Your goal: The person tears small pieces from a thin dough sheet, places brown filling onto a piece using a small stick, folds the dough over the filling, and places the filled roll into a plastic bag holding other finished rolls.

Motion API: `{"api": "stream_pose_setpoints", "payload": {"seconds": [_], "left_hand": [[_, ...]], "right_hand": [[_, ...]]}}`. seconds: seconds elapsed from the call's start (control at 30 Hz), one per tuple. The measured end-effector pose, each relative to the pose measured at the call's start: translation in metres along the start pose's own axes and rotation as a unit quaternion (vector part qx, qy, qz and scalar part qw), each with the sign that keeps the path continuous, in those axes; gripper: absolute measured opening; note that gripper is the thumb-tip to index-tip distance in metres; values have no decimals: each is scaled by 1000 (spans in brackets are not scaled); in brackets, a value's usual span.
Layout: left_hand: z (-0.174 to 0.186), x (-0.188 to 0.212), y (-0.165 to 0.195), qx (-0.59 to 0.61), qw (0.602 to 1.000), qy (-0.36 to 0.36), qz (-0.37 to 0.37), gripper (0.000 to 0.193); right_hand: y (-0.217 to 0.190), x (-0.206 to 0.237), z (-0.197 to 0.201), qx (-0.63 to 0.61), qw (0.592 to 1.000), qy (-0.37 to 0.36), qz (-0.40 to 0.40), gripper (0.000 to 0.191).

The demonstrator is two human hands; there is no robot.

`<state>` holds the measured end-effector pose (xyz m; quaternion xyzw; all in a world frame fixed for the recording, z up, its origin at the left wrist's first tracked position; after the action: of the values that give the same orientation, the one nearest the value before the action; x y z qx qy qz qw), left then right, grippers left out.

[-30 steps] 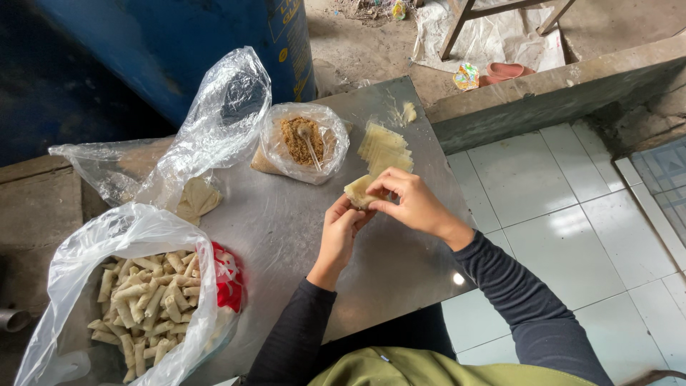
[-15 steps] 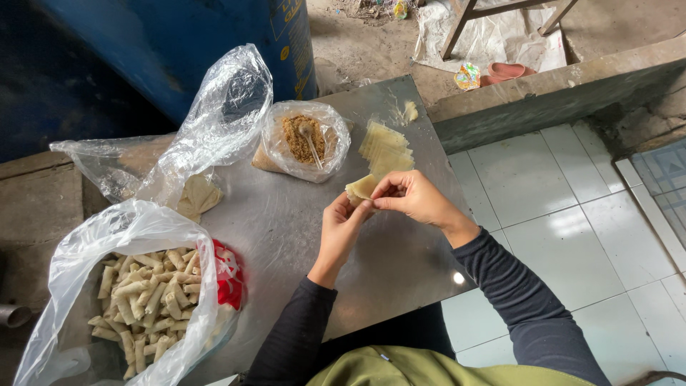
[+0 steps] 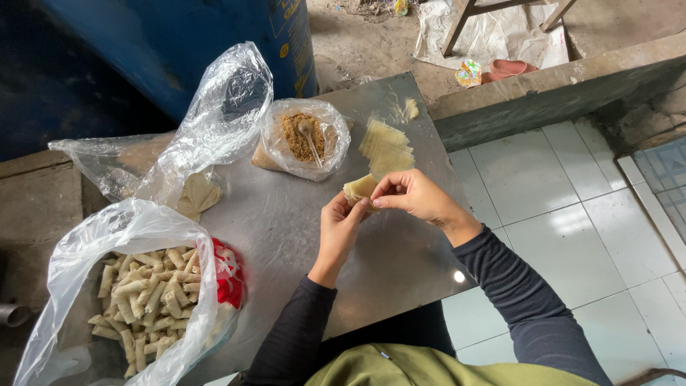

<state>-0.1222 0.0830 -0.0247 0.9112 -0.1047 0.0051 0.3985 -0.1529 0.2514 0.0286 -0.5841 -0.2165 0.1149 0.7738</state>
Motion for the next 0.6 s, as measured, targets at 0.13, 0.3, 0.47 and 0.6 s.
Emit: {"api": "stream_pose_setpoints", "payload": {"seconds": [0.13,0.3,0.47,0.6], "left_hand": [[0,-1,-2,14,1000,-1,-4,32],[0,0,-3,-2,1000,-2,-7,30],[2,-1,-1,1,1000,16,-13,28],[2,1,-1,-40,999,24,-28,25]], "right_hand": [[0,3,-1,31,999,7,7,12],[5,1,-5,80,996,34,32,11],[11,-5,0,2,998,63,-14,16],[9,-1,-4,1,999,30,42,22]]}}
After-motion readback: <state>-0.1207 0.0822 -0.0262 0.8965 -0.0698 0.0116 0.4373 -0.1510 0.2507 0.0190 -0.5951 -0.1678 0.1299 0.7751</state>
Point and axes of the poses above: each hand's wrist, its own x-axis away from the middle knuckle, its own z-axis out of the back of the hand, y = z × x, the point moved 4 cm from there along -x, towards the middle knuckle, and after that the axes turned 15 degrees about x, right-handed, at the moved point
